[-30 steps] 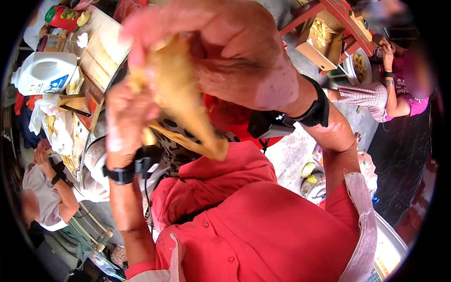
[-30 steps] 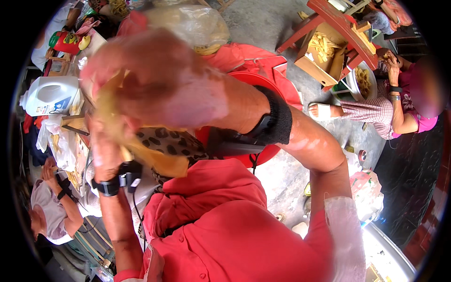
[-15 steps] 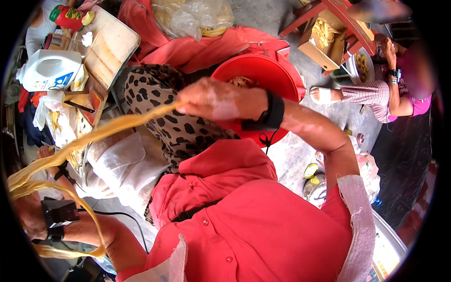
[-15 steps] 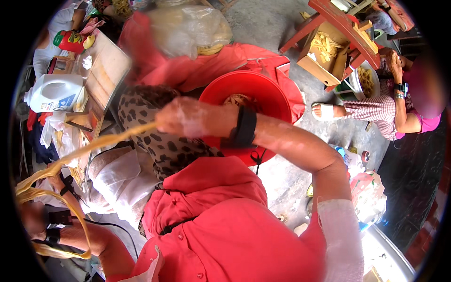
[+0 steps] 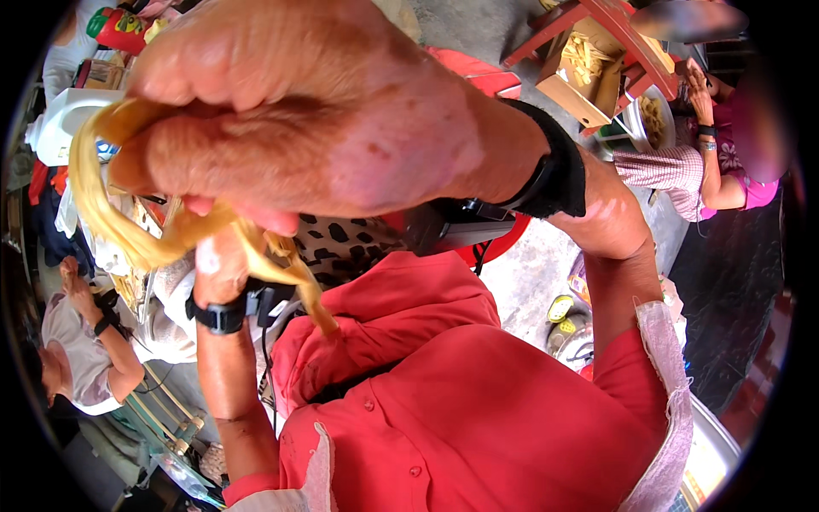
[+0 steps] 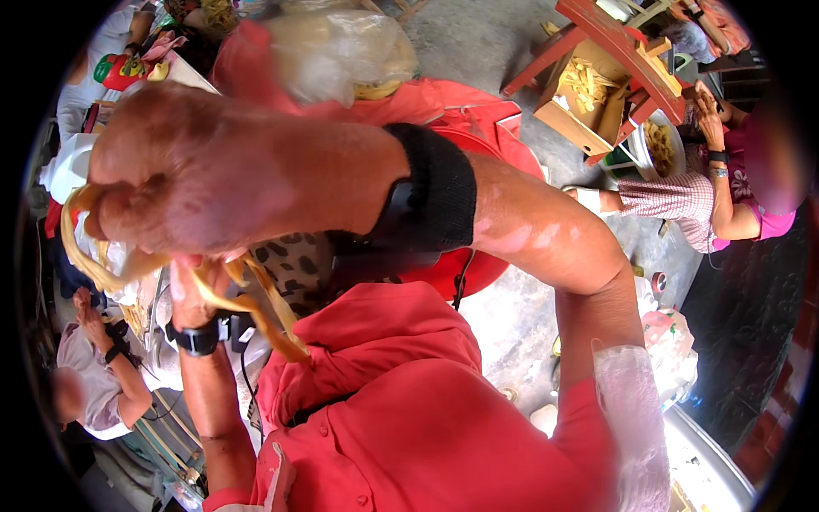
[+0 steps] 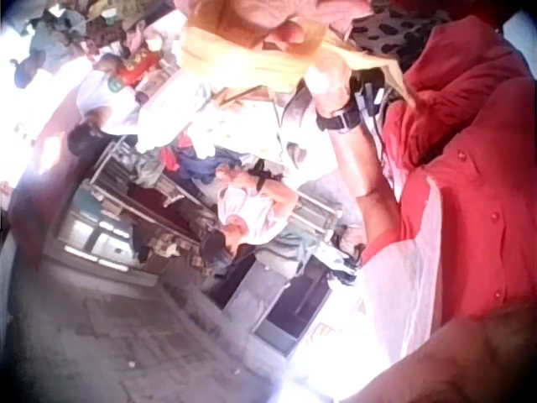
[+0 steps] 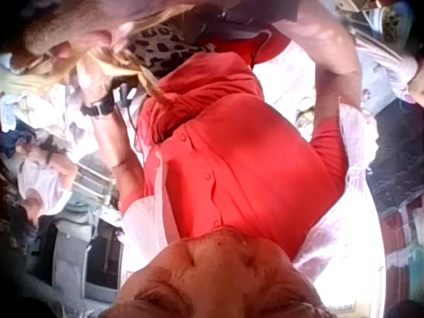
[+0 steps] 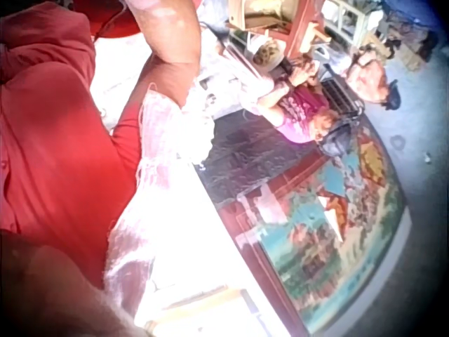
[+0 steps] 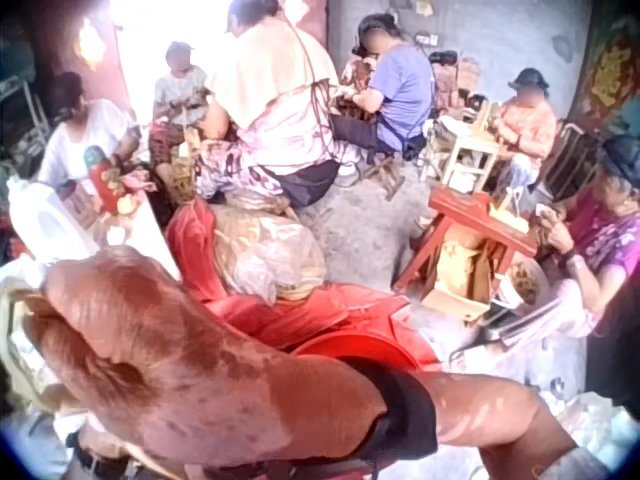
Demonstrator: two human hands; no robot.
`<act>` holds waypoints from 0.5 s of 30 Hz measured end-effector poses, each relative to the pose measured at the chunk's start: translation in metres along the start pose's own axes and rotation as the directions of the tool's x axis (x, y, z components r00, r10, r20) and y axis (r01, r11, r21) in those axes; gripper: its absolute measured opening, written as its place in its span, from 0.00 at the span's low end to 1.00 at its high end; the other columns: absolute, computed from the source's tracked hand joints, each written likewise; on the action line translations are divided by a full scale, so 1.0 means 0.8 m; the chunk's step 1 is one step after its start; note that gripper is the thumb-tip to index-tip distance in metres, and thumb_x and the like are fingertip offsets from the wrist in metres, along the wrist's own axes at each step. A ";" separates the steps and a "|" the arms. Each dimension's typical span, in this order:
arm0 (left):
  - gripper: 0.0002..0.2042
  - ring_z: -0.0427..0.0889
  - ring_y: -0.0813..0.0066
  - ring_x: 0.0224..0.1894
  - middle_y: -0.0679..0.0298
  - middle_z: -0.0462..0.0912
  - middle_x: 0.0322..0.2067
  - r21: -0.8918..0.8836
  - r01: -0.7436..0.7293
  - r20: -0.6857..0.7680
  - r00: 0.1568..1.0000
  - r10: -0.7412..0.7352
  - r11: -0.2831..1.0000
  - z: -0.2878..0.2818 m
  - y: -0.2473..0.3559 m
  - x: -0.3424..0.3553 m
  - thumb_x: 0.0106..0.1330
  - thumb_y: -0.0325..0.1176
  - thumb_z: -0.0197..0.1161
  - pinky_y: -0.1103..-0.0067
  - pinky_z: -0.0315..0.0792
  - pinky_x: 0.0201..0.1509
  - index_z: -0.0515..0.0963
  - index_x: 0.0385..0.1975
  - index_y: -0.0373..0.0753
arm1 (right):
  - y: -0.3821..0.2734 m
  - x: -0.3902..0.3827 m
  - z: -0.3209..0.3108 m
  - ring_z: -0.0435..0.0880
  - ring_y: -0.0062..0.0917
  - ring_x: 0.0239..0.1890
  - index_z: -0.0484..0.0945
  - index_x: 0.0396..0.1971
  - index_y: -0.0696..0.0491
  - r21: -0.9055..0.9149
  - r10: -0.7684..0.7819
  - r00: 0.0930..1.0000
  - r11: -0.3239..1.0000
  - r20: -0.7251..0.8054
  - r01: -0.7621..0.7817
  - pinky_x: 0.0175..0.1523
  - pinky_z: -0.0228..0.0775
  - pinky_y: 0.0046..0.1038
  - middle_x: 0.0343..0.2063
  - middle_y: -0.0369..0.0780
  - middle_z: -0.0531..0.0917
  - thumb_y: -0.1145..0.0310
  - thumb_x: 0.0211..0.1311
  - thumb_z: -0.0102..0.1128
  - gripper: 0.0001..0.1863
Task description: The person prepares pieces of dough by hand, folding and shaping them one by one. The person takes a strip of dough, folds it into a specific shape, and places the finished piece into a bowl or bucket.
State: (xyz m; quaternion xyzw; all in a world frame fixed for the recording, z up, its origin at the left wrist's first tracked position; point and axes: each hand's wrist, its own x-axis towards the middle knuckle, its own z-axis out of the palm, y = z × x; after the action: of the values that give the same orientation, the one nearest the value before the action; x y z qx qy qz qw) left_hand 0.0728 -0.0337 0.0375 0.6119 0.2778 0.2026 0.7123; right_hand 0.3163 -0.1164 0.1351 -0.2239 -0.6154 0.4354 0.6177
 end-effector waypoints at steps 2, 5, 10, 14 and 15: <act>0.10 0.74 0.69 0.32 0.66 0.75 0.34 0.386 -0.229 0.047 0.972 0.229 0.894 0.012 -0.004 0.007 0.69 0.38 0.52 0.69 0.70 0.48 0.69 0.45 0.43 | 0.015 0.011 0.002 0.76 0.22 0.17 0.77 0.24 0.58 -0.272 -0.349 0.936 0.906 -0.043 0.325 0.27 0.71 0.24 0.14 0.39 0.76 0.75 0.54 0.54 0.04; 0.12 0.73 0.73 0.33 0.67 0.73 0.33 -0.250 -0.050 0.006 0.999 0.053 0.967 -0.033 0.052 0.020 0.68 0.38 0.51 0.74 0.72 0.44 0.71 0.45 0.39 | -0.028 -0.012 -0.019 0.82 0.22 0.21 0.78 0.28 0.59 -0.281 0.070 0.977 0.951 -0.203 -0.127 0.30 0.74 0.23 0.17 0.40 0.79 0.73 0.54 0.55 0.06; 0.13 0.72 0.74 0.35 0.66 0.72 0.35 -0.367 -0.340 -0.104 0.940 0.325 0.866 -0.093 0.207 -0.041 0.68 0.39 0.52 0.77 0.73 0.41 0.70 0.45 0.38 | 0.033 -0.054 -0.061 0.81 0.19 0.21 0.76 0.37 0.57 -0.460 -0.127 0.970 0.888 -0.209 0.018 0.26 0.72 0.18 0.25 0.37 0.81 0.66 0.61 0.56 0.11; 0.14 0.72 0.73 0.37 0.64 0.72 0.37 -0.188 -0.531 -0.151 0.847 0.510 0.826 -0.092 0.263 -0.101 0.67 0.39 0.52 0.77 0.73 0.43 0.69 0.47 0.38 | 0.052 -0.106 -0.052 0.78 0.16 0.24 0.71 0.49 0.58 -0.350 0.278 0.918 0.861 -0.283 -0.369 0.31 0.72 0.19 0.39 0.39 0.79 0.75 0.62 0.54 0.15; 0.14 0.72 0.73 0.38 0.64 0.72 0.38 -0.128 -0.564 -0.169 0.823 0.542 0.816 -0.091 0.271 -0.114 0.67 0.39 0.52 0.77 0.73 0.43 0.69 0.47 0.38 | 0.055 -0.110 -0.046 0.78 0.16 0.24 0.71 0.49 0.59 -0.314 0.337 0.906 0.857 -0.258 -0.408 0.31 0.72 0.19 0.40 0.39 0.79 0.75 0.62 0.54 0.15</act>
State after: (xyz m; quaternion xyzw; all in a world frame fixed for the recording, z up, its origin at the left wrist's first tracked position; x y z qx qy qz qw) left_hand -0.0327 0.0004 0.2572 0.5881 0.1131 0.4622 0.6540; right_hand 0.3522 -0.1557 0.0440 -0.4900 -0.5664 0.4027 0.5263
